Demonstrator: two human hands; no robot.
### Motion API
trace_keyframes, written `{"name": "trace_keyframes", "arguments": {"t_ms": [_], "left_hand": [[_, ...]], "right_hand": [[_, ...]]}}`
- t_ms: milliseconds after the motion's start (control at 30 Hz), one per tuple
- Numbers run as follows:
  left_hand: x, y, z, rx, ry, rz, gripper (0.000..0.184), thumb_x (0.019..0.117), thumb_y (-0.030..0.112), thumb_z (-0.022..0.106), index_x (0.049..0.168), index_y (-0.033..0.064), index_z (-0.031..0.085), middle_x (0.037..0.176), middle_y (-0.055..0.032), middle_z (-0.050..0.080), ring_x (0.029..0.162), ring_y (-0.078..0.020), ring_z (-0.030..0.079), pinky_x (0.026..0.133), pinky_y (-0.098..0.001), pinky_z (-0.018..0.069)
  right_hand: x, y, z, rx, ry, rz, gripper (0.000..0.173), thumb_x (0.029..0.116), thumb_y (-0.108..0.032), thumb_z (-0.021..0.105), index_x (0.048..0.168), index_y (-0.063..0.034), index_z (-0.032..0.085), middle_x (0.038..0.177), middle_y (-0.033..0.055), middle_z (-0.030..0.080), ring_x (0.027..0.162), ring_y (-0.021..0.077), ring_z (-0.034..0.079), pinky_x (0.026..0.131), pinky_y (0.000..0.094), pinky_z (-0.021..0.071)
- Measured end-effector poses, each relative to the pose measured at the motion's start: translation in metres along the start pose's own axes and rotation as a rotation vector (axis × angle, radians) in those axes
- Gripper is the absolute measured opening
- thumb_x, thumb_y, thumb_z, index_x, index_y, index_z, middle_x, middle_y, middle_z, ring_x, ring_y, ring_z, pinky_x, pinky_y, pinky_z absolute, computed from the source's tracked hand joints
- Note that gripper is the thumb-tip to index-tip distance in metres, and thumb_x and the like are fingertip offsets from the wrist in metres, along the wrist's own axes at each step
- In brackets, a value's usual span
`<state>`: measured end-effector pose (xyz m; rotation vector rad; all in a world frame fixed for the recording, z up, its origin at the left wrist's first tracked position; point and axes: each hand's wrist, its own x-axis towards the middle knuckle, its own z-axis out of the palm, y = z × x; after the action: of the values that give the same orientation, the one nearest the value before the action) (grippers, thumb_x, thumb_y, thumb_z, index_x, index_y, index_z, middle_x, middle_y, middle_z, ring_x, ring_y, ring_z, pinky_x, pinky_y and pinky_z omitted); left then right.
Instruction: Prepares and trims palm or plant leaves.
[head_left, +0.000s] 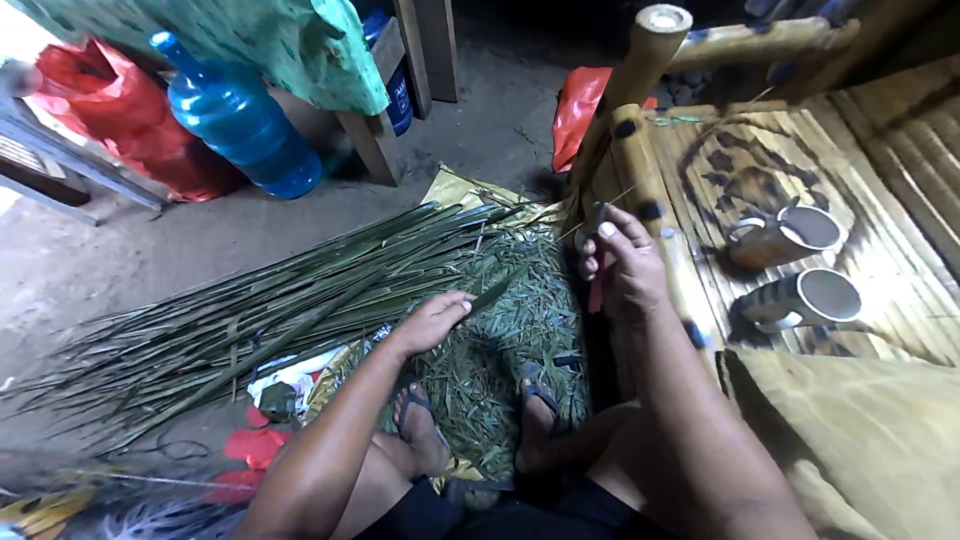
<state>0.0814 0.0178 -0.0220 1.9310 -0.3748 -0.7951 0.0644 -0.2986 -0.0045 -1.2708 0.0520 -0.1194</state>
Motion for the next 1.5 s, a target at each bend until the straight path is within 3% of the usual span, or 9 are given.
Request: {"name": "trace_keyframes", "arguments": {"t_ms": [67,133,200,333,433,600,800,1133,1500], "left_hand": [[-0.001,-0.003,-0.002,-0.010,-0.012,0.015,0.028,0.1093,0.023,0.047,0.121,0.0058,0.066,0.097,-0.0026,0.065,0.081,-0.0072,0.060,0.077,-0.0277,0.0528],[-0.001,-0.004,-0.003,-0.056,-0.024,0.027,0.021,0.1069,0.019,0.053,0.113,0.0051,0.068,0.096,-0.0028,0.067,0.083,-0.0083,0.063,0.078,-0.0282,0.0543],[0.000,0.000,-0.001,-0.176,-0.036,0.028,0.018,0.1067,0.015,0.053,0.109,0.0034,0.066,0.090,-0.0032,0.067,0.076,-0.0088,0.066,0.072,-0.0253,0.0581],[0.000,0.012,0.002,-0.322,-0.011,0.058,0.023,0.1090,0.014,0.046,0.112,-0.0005,0.063,0.084,-0.0050,0.069,0.069,-0.0102,0.067,0.066,-0.0252,0.0593],[0.000,0.016,0.001,-0.334,0.004,0.089,0.025,0.1103,0.016,0.043,0.115,-0.0008,0.062,0.082,-0.0045,0.066,0.064,-0.0080,0.063,0.061,-0.0220,0.0558],[0.001,0.019,-0.001,-0.348,-0.008,0.148,0.022,0.1097,0.015,0.045,0.108,0.0017,0.062,0.074,-0.0014,0.060,0.058,-0.0053,0.057,0.055,-0.0187,0.0505],[0.001,0.021,0.002,-0.407,-0.076,0.150,0.022,0.1086,0.013,0.045,0.104,0.0037,0.064,0.076,-0.0004,0.062,0.057,-0.0030,0.055,0.052,-0.0160,0.0474],[0.002,0.019,0.002,-0.477,-0.199,0.158,0.023,0.1076,0.016,0.046,0.099,0.0061,0.064,0.070,0.0018,0.058,0.054,-0.0025,0.052,0.051,-0.0154,0.0452],[0.002,0.027,0.006,-0.408,-0.185,0.130,0.026,0.1101,0.016,0.037,0.102,0.0058,0.059,0.069,0.0011,0.055,0.053,-0.0027,0.050,0.049,-0.0147,0.0435]], "right_hand": [[0.000,-0.001,0.000,0.025,-0.004,-0.028,0.035,0.1078,-0.021,0.048,0.142,-0.0175,0.053,0.085,0.0003,0.064,0.060,0.0085,0.060,0.053,0.0233,0.0543],[-0.001,0.001,0.004,0.015,-0.071,-0.046,0.034,0.1071,-0.022,0.051,0.141,-0.0169,0.054,0.087,0.0005,0.065,0.060,0.0085,0.060,0.054,0.0235,0.0547],[-0.004,0.005,0.011,-0.025,-0.149,-0.036,0.035,0.1052,-0.022,0.055,0.140,-0.0160,0.056,0.089,0.0009,0.066,0.061,0.0084,0.061,0.055,0.0234,0.0560],[-0.011,0.018,0.025,-0.110,-0.239,0.039,0.033,0.1034,-0.025,0.058,0.135,-0.0153,0.061,0.088,0.0014,0.069,0.063,0.0095,0.064,0.056,0.0247,0.0576],[-0.014,0.030,0.033,-0.126,-0.300,0.016,0.025,0.1032,-0.027,0.060,0.125,-0.0161,0.066,0.085,0.0014,0.070,0.063,0.0104,0.066,0.057,0.0260,0.0590],[-0.024,0.041,0.051,-0.149,-0.439,-0.047,0.015,0.1033,-0.024,0.061,0.109,-0.0157,0.071,0.084,-0.0019,0.072,0.065,0.0084,0.067,0.059,0.0261,0.0595],[-0.032,0.049,0.058,-0.225,-0.592,-0.048,0.018,0.1036,-0.017,0.058,0.103,-0.0027,0.069,0.082,0.0006,0.070,0.067,0.0077,0.065,0.062,0.0265,0.0584],[-0.012,0.022,0.031,-0.328,-0.433,-0.233,0.017,0.1031,-0.021,0.060,0.100,-0.0072,0.069,0.078,0.0000,0.068,0.059,0.0081,0.062,0.055,0.0255,0.0572],[-0.010,0.020,0.028,-0.236,-0.210,-0.263,0.016,0.1045,-0.024,0.060,0.110,-0.0129,0.070,0.084,-0.0013,0.070,0.061,0.0077,0.064,0.056,0.0249,0.0581]]}}
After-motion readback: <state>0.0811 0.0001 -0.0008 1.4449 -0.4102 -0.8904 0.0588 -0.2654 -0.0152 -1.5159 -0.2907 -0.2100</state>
